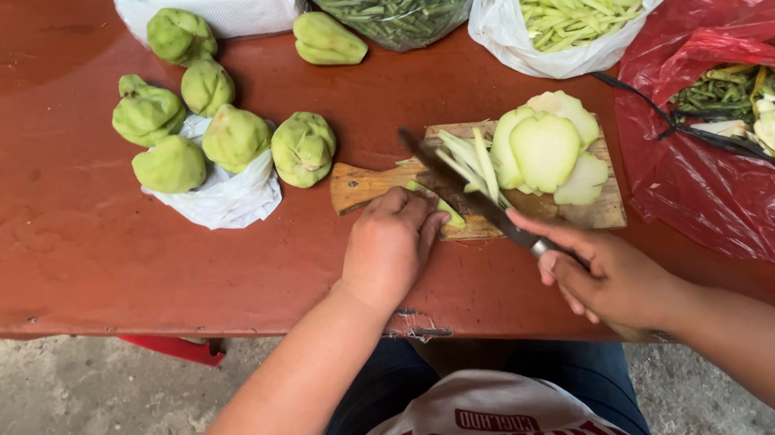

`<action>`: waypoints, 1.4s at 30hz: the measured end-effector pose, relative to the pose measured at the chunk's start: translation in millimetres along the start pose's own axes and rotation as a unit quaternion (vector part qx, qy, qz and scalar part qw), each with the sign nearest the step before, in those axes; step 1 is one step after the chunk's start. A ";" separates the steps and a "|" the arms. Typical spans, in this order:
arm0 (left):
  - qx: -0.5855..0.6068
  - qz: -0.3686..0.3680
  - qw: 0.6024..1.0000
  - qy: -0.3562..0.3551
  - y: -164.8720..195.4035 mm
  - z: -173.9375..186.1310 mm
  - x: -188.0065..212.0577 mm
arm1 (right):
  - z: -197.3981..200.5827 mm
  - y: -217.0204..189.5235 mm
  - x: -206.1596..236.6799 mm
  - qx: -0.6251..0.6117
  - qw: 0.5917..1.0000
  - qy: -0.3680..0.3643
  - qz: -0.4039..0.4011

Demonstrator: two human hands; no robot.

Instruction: The person slices a green vegetable into thin strips on a wooden cutting board using a knife. They repeatedly transfer the sliced pieces into a white plastic bag. The person also peels the skin off the vegetable and discards the peels into a red plastic bag.

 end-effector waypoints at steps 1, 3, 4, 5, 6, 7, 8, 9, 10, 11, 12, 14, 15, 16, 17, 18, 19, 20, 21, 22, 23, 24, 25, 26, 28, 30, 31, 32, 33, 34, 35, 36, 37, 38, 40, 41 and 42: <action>-0.001 -0.001 1.000 0.002 -0.1 -0.5 -0.8 | -0.7 0.1 3.4 -0.004 1.000 -0.007 -0.006; -0.005 0.000 1.000 0.006 -0.3 -0.2 0.1 | -5.1 0.3 11.9 -0.013 0.999 -0.024 -0.019; -0.004 -0.001 1.000 0.008 -0.1 0.1 0.5 | -6.0 -0.2 13.7 0.004 0.999 -0.023 -0.026; -0.004 -0.002 1.000 0.011 0.3 0.5 1.0 | -6.6 -0.9 14.8 0.020 0.999 -0.022 -0.033; -0.003 -0.003 1.000 0.014 0.2 0.9 1.6 | -6.8 -1.4 16.0 0.036 0.998 -0.021 -0.040; -0.002 -0.006 1.000 0.014 0.1 1.0 1.6 | -6.7 -2.7 17.4 0.040 0.998 -0.020 -0.039; -0.001 -0.009 1.000 0.015 0.0 1.0 2.1 | -6.8 -3.5 19.0 0.044 0.998 -0.019 -0.039; -0.001 -0.010 1.000 0.015 -0.2 0.6 2.3 | -6.7 -4.0 19.6 0.049 0.998 -0.020 -0.038; -0.003 -0.008 1.000 0.016 -0.8 -0.1 2.4 | -8.1 -6.0 19.2 0.039 0.999 -0.029 -0.022; -0.004 -0.006 1.000 0.016 -1.2 -1.3 2.5 | -9.8 -7.5 18.6 0.029 0.999 -0.037 -0.007; -0.006 -0.004 1.000 0.016 -1.8 -2.4 2.8 | -11.6 -8.8 17.7 0.019 0.999 -0.046 0.009; -0.015 -0.012 1.000 0.020 -1.8 -4.0 2.6 | -15.6 -0.4 4.2 0.030 0.998 -0.029 -0.053; -0.018 -0.016 0.999 0.022 -1.5 -4.3 3.3 | -17.2 4.3 -0.1 0.035 0.996 -0.019 -0.084; -0.018 -0.023 0.999 0.027 -1.0 -4.6 3.7 | -17.7 1.4 -2.7 0.026 0.998 -0.027 -0.052; -0.020 -0.031 0.999 0.033 -0.7 -4.6 3.3 | -16.8 -2.9 -7.8 0.018 0.999 -0.034 -0.017; -0.023 -0.036 0.998 0.037 -0.4 -3.7 4.7 | -17.7 -6.5 -10.4 0.009 0.999 -0.044 0.017; -0.022 -0.032 0.999 0.036 -0.9 -3.6 6.2 | -15.7 -4.5 -10.6 0.009 0.999 -0.033 0.007; -0.020 -0.030 0.999 0.035 -1.4 -3.9 6.7 | -12.3 -3.3 -10.5 0.008 1.000 -0.020 -0.002; -0.018 -0.028 0.999 0.035 -1.9 -4.5 6.5 | -8.2 -2.3 -9.3 0.008 1.000 -0.007 -0.011; -0.019 -0.028 0.999 0.035 -2.2 -4.6 7.0 | -6.5 -1.0 -6.3 0.008 1.000 -0.004 -0.020; -0.021 -0.028 0.999 0.035 -2.2 -4.8 7.5 | -5.2 0.4 -2.2 0.008 1.000 -0.001 -0.030; -0.022 -0.029 0.999 0.037 -2.5 -5.0 7.4 | -4.2 1.1 -0.3 0.009 0.999 0.002 -0.039; -0.022 -0.024 0.999 0.031 -3.8 -6.0 6.3 | -4.0 -1.8 1.2 0.007 1.000 -0.007 -0.023; -0.022 -0.018 0.999 0.024 -4.5 -6.9 6.4 | -3.9 -3.9 6.0 0.004 1.000 -0.017 -0.008; -0.018 -0.015 1.000 0.019 -4.4 -7.3 7.1 | -5.5 -5.2 12.0 0.008 1.000 -0.030 0.002; -0.014 -0.022 0.999 0.026 -3.2 -6.0 7.4 | -4.7 -5.0 16.7 0.020 0.999 -0.038 -0.005; -0.013 -0.022 0.999 0.026 -3.0 -5.7 7.5 | -4.5 -5.0 17.4 0.025 0.999 -0.037 -0.006; -0.012 -0.021 0.999 0.026 -3.0 -5.4 7.8 | -4.3 -5.1 18.0 0.029 0.999 -0.035 -0.007; -0.010 -0.020 0.999 0.026 -2.9 -5.5 7.7 | -3.6 -5.3 18.5 0.034 0.999 -0.034 -0.008; -0.013 -0.017 0.999 0.025 -3.2 -5.8 7.8 | -4.0 -5.9 18.8 0.034 0.999 -0.038 -0.005; -0.017 -0.015 0.999 0.023 -3.5 -6.3 7.8 | -5.1 -6.5 18.7 0.034 0.999 -0.042 -0.002; -0.020 -0.012 0.999 0.022 -4.1 -6.7 7.9 | -6.2 -7.2 18.3 0.034 0.998 -0.046 0.001; -0.020 -0.014 0.999 0.023 -4.3 -7.2 7.3 | -6.5 -6.4 16.3 0.037 0.998 -0.045 -0.011; -0.021 -0.015 0.999 0.024 -4.3 -7.5 7.3 | -8.7 -5.4 13.0 0.039 0.998 -0.044 -0.023; -0.020 -0.014 0.999 0.024 -4.1 -7.3 9.4 | -16.3 -2.3 6.8 0.036 0.998 -0.041 -0.043; -0.020 -0.015 0.999 0.025 -4.4 -7.2 9.2 | -19.7 -1.7 0.6 0.032 0.998 -0.036 -0.046; -0.019 -0.018 0.999 0.028 -4.6 -7.2 8.4 | -19.9 -1.4 -3.7 0.029 0.998 -0.030 -0.049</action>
Point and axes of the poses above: each hand's wrist, its own x-axis away from the middle knuckle, its own z-axis out of the back of the hand, y = z × x, the point moved 6 cm from there along -x, towards the middle knuckle, and after that the axes turned 1 degree about z, right-handed, at the moved point
